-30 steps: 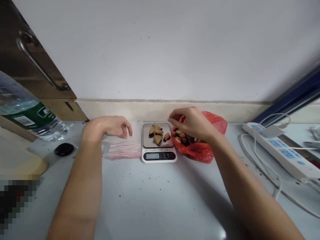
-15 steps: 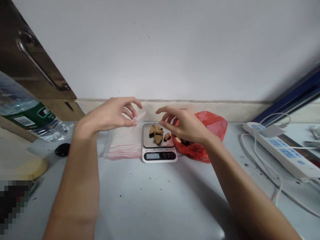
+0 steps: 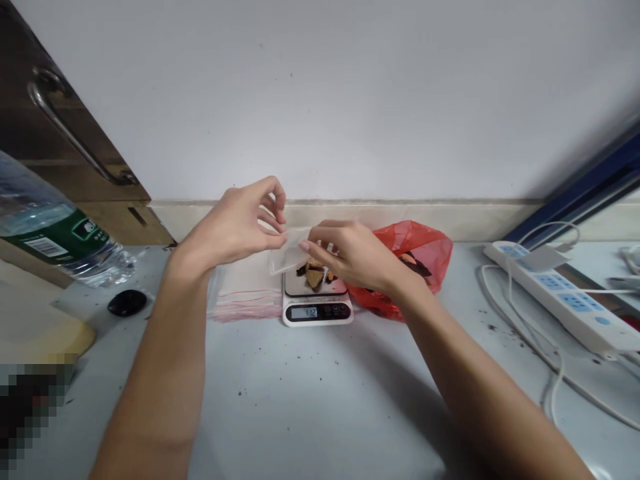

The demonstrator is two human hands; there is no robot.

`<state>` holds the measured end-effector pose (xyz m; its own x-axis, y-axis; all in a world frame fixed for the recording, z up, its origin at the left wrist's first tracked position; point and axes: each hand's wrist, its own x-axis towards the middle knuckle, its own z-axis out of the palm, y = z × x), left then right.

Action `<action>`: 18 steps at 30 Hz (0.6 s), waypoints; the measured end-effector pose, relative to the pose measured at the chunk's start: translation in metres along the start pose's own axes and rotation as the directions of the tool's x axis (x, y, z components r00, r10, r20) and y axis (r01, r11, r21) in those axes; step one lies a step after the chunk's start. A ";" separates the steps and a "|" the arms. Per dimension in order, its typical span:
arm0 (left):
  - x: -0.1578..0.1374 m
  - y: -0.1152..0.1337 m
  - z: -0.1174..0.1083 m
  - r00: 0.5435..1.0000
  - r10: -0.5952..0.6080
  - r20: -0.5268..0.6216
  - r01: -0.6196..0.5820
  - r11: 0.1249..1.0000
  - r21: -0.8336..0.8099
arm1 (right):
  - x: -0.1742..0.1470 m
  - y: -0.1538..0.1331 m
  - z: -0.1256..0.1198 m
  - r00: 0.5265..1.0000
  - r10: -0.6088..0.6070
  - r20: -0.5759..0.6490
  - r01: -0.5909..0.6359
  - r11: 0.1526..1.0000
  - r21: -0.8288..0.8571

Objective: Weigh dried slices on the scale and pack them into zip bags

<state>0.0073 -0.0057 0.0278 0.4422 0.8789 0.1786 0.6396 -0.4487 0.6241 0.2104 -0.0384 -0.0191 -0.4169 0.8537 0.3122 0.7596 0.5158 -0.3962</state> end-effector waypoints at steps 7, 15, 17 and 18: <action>0.000 0.010 0.013 0.952 0.242 -0.190 -0.249 0.968 -0.015 | 0.005 -0.005 0.013 0.942 0.220 -0.252 -0.155 0.955 0.255; 0.002 0.005 0.016 0.916 0.300 -0.265 -0.331 0.940 -0.082 | 0.007 -0.003 0.016 0.938 0.260 -0.231 -0.158 0.909 0.385; 0.003 0.000 0.015 0.917 0.357 -0.176 -0.372 0.926 -0.064 | 0.007 -0.002 0.015 0.929 0.246 -0.278 -0.116 0.903 0.413; 0.004 -0.002 0.015 0.921 0.379 -0.092 -0.383 0.923 -0.037 | 0.007 -0.002 0.014 0.923 0.238 -0.303 -0.090 0.898 0.431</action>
<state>0.0170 -0.0036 0.0162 0.5918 0.6543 0.4708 0.3975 -0.7450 0.5357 0.1985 -0.0324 -0.0283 -0.0528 0.8887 0.4555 0.5048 0.4173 -0.7557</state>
